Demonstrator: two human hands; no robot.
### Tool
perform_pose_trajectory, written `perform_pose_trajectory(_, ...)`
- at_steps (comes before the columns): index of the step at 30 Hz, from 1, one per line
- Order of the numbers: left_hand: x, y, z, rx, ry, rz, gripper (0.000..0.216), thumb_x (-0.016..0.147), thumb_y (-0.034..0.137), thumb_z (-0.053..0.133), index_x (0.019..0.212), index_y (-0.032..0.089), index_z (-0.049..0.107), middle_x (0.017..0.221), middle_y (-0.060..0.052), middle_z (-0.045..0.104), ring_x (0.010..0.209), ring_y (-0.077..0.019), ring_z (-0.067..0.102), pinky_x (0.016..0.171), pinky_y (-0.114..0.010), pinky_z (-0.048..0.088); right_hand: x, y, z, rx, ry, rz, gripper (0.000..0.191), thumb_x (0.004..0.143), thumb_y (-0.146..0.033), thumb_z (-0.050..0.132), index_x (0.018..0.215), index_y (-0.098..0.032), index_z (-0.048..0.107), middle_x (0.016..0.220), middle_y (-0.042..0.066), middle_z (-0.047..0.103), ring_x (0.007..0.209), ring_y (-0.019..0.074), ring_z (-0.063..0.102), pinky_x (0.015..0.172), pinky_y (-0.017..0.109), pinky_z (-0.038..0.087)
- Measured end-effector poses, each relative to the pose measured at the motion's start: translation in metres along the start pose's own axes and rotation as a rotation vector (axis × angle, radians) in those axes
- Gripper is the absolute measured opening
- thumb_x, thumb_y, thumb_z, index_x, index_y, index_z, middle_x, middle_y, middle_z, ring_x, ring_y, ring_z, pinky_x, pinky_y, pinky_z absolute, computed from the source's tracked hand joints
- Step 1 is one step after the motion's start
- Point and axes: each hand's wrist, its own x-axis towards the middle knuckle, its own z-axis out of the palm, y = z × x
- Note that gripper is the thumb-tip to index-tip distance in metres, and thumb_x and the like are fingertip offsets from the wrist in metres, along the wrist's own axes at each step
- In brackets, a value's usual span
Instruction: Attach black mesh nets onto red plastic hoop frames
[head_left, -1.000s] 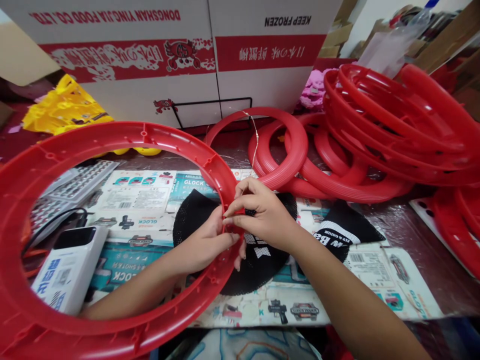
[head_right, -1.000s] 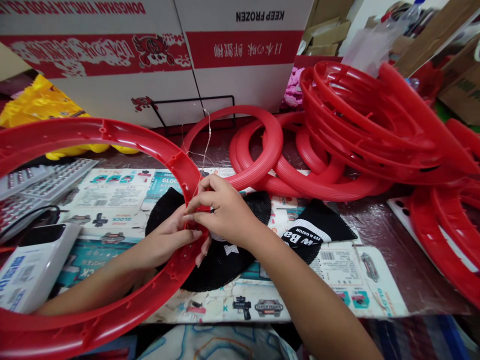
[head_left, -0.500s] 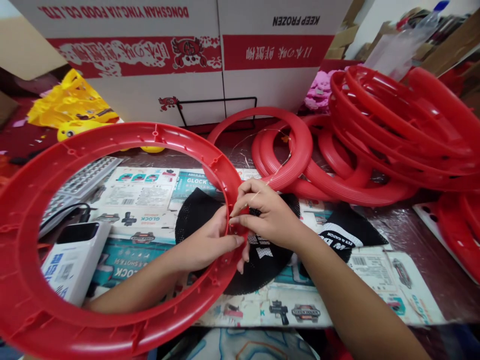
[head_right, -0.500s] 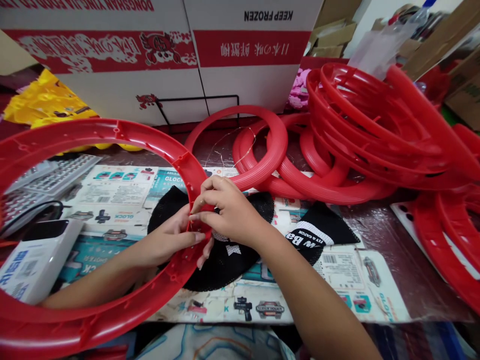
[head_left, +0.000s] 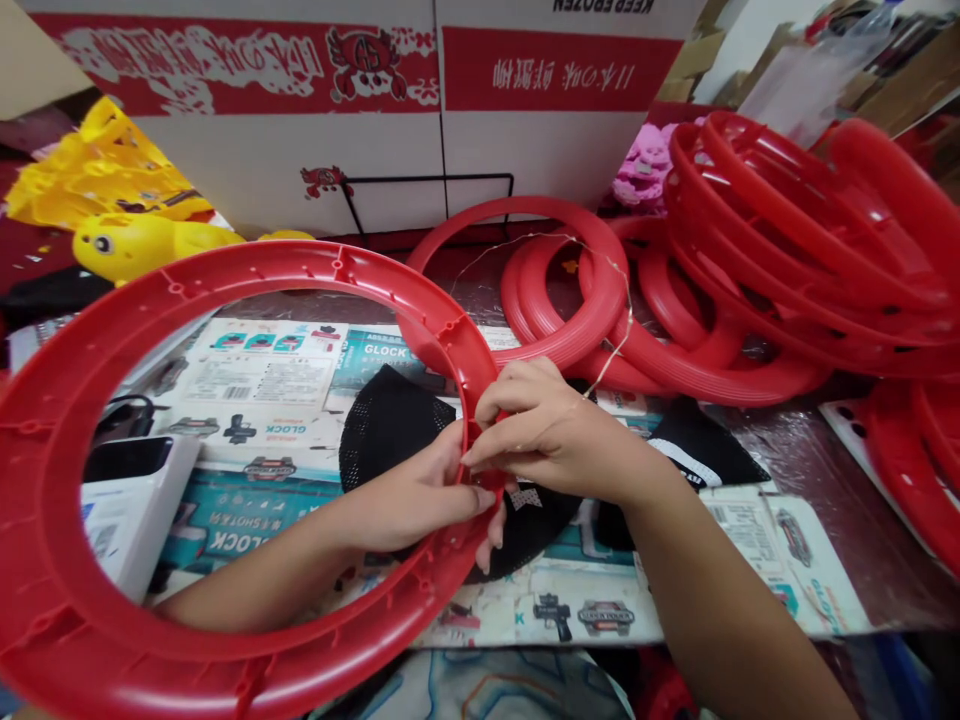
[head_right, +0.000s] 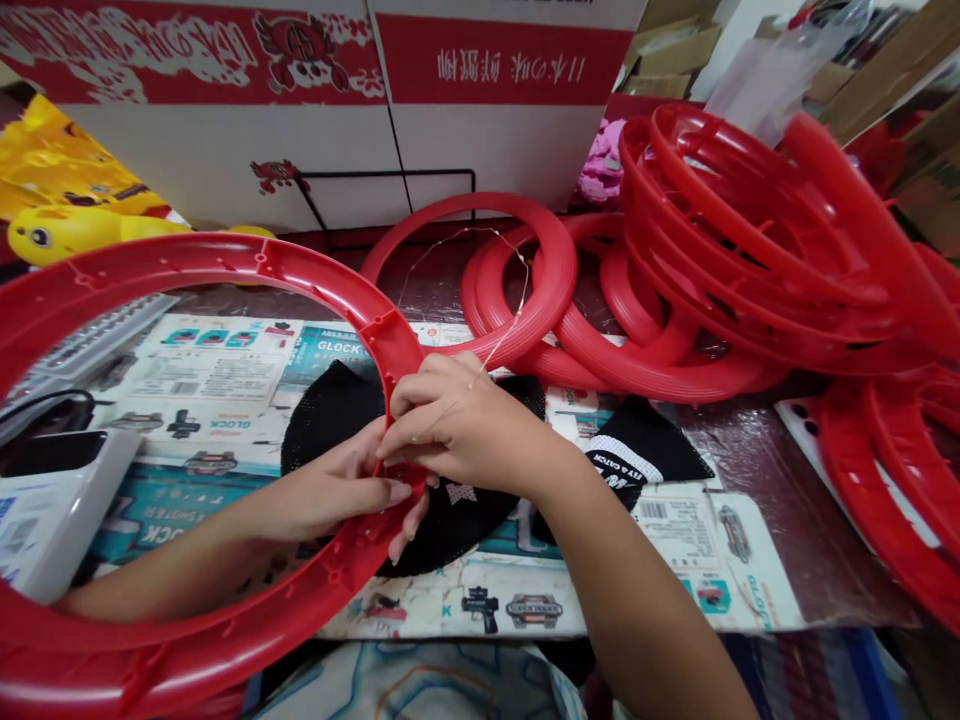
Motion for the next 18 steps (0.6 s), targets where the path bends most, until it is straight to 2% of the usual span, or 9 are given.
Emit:
perform_pose_trajectory(9,-0.0024,0.0021,0.0072,-0.007,-0.027,-0.042,0.037,0.093,0.027,0.063,0.117,0.022,0.036,0.073,0.003,0.069,0.057,-0.0089,0.068,0.054,-0.015,0.054,0.0017,-0.007,-0.0017,-0.022,0.0,-0.012,0.021,0.093,-0.007,0.057,0.087,-0.018,0.074,0.087,0.002,0.067,0.084,0.0164,0.05,0.087,0.035,0.036)
perform_pose_trajectory(15,-0.0049,0.0023,0.008,0.044,0.025,-0.084,0.049,0.091,0.031,0.065,0.126,0.022,0.031,0.074,0.002,0.07,0.059,-0.0108,0.068,0.058,-0.02,0.054,0.0028,-0.0093,-0.001,-0.028,-0.008,-0.013,0.021,0.095,-0.011,0.057,0.087,-0.017,0.076,0.086,0.003,0.068,0.085,0.0167,0.054,0.088,0.035,0.039)
perform_pose_trajectory(18,-0.0061,0.0015,0.0091,0.061,0.041,-0.099,0.047,0.092,0.03,0.062,0.126,0.022,0.031,0.072,0.001,0.07,0.058,-0.0128,0.068,0.057,-0.022,0.052,0.0032,-0.0086,0.0003,-0.038,0.022,-0.022,0.019,0.094,-0.012,0.059,0.088,-0.016,0.076,0.084,0.003,0.067,0.083,0.0165,0.054,0.087,0.035,0.041)
